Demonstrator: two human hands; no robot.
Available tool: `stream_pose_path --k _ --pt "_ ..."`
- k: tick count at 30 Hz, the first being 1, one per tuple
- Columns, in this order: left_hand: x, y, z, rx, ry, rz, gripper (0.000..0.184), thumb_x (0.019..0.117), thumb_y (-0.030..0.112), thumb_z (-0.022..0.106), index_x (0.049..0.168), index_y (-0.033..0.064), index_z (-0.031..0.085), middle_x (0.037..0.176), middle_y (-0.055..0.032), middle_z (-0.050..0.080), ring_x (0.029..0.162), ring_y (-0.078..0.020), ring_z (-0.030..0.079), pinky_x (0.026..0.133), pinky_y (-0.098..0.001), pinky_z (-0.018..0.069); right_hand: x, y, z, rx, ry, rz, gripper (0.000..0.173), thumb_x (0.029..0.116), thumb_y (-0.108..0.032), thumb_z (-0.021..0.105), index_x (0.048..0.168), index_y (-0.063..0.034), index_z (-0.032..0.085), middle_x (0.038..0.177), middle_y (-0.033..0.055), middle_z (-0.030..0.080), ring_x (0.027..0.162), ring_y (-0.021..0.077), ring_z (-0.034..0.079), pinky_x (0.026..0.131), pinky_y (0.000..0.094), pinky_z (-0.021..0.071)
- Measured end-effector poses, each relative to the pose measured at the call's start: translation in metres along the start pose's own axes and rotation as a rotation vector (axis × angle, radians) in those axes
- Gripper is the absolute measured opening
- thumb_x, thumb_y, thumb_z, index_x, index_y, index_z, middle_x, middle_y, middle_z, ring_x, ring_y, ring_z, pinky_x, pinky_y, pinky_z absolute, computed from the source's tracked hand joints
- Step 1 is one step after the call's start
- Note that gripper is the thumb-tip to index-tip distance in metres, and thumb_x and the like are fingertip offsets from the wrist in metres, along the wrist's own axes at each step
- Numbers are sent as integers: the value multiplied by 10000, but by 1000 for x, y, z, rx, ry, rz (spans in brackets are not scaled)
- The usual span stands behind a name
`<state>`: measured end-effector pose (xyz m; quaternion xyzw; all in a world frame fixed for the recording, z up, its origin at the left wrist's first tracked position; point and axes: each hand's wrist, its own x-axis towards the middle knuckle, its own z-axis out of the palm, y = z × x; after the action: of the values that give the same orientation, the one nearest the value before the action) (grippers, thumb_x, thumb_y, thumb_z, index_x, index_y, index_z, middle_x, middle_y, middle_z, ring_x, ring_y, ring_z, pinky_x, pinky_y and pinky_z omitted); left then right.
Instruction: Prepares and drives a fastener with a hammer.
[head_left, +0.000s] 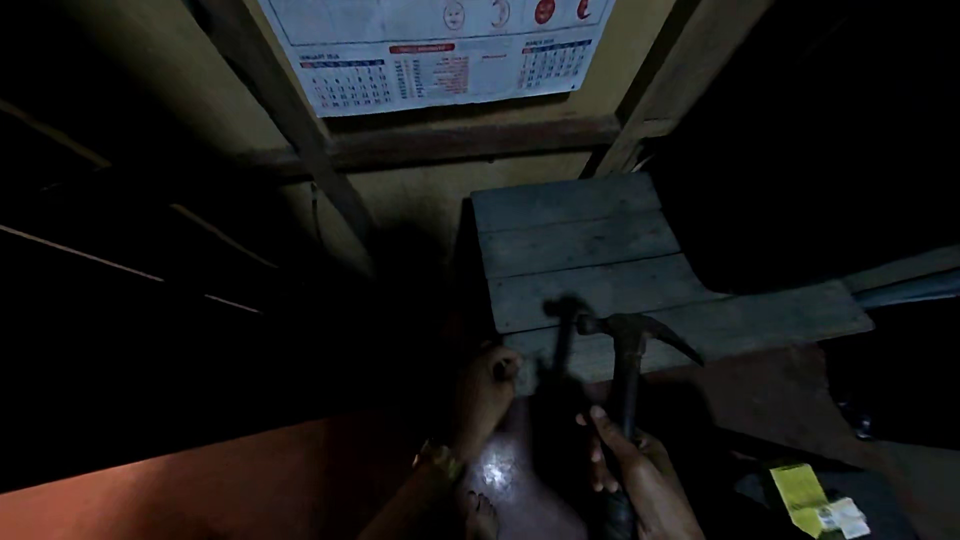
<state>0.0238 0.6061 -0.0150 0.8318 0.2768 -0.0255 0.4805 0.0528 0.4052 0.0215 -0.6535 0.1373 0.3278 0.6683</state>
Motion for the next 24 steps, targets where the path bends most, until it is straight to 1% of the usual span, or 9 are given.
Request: stream_pose_path --k 2,4,7,12,15,16,19,21,24 --pt "20 -2 4 -16 4 -111 184 1016 265 646 1138 170 747 1099 -8 725 964 -133 691 872 -378 577 0 3 -7 -42 23 -8 278 1076 -179 492 1097 37 666 588 7 543 417 75 483 404 234 476" --pt "29 -2 10 1 0 -139 175 1017 274 644 1127 195 755 1112 6 731 979 -137 697 878 -400 578 -2 9 -14 -90 43 6 234 1062 -173 516 1028 15 651 597 15 560 427 85 502 421 246 494" --pt "34 -3 24 -20 13 -86 147 1010 222 655 1101 158 751 1087 -31 736 935 -173 705 832 -418 585 -3 18 -18 -147 77 27 200 1044 -154 548 1034 14 657 597 22 568 427 94 516 429 253 507" --pt "41 -12 44 60 72 81 101 973 133 681 1031 107 759 1118 -72 713 984 -202 695 870 -404 589 1 31 -17 -185 80 38 192 1031 -156 574 1026 13 663 607 26 573 433 108 523 433 266 516" --pt "47 -17 53 125 83 154 89 967 126 676 991 108 760 1090 -69 695 1021 -206 666 895 -405 571 5 32 -11 -261 100 22 181 1017 -153 604 1021 11 680 606 45 587 439 128 538 434 279 517" --pt "50 -19 55 144 83 165 94 973 129 670 993 107 759 1090 -67 691 1030 -201 664 903 -397 572 8 32 -9 -294 105 13 174 1010 -161 616 1008 3 675 607 48 591 438 135 542 432 283 518" --pt "55 -26 58 231 74 203 139 995 162 637 1035 129 765 1102 -32 689 1072 -173 646 952 -368 546 16 32 -3 -403 119 -14 188 985 -201 655 1031 -19 675 600 49 598 429 153 558 416 300 524" --pt "57 -30 61 251 91 228 137 998 163 631 1023 131 762 1089 -25 688 1058 -172 644 940 -373 544 22 34 0 -481 122 -38 200 973 -228 663 1029 -38 679 595 41 605 430 159 571 414 313 530" --pt "58 -30 64 231 111 221 126 994 145 637 1012 124 761 1084 -33 688 1015 -169 663 893 -367 573 32 39 2 -586 109 -54 223 975 -274 646 1045 -68 691 614 32 615 454 164 591 434 335 542"
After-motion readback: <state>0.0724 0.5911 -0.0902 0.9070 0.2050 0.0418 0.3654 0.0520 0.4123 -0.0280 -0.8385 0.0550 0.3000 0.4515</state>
